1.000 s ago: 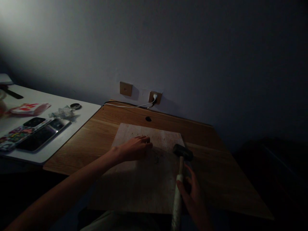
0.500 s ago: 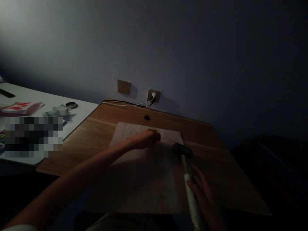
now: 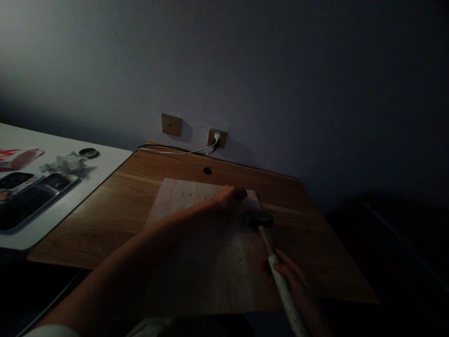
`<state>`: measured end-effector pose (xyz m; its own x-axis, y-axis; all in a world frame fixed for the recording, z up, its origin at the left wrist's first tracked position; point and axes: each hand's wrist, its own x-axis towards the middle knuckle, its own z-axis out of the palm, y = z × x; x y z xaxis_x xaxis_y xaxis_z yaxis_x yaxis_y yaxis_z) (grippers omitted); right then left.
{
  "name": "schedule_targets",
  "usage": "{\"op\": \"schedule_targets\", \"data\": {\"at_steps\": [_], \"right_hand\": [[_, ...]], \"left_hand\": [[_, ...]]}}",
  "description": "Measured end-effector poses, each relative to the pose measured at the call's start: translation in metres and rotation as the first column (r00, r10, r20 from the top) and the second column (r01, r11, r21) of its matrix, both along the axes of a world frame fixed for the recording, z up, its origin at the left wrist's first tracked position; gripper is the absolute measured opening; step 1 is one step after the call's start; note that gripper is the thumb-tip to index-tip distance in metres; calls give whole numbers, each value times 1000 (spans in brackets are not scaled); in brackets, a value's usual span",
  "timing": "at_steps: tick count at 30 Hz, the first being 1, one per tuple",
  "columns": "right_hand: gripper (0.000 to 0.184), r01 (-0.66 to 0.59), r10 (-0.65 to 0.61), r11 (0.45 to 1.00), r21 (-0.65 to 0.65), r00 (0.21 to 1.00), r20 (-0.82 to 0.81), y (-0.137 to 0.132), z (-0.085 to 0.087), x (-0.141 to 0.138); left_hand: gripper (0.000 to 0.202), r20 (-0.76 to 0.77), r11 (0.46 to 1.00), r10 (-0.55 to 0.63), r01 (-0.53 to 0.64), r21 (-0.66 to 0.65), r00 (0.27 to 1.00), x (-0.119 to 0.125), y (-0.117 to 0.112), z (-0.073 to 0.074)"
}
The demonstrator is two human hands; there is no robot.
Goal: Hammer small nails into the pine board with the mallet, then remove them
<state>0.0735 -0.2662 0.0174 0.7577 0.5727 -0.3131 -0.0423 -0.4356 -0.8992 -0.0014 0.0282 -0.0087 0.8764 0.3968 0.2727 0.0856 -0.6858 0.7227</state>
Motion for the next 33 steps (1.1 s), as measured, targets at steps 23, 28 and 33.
{"op": "schedule_targets", "data": {"at_steps": [23,28,33], "right_hand": [[57,8,-6,1000,7,980,-198,-8,-16,11],[48,-151,168,986,75,911,-376,-5,-12,12],[53,-361,370,924,129,756,-540,6,-8,12]], "left_hand": [[23,11,986,-104,102,133,995,10,2,-11],[15,11,985,-105,102,137,994,7,1,-8],[34,-13,998,-44,44,40,999,5,1,-5]]}}
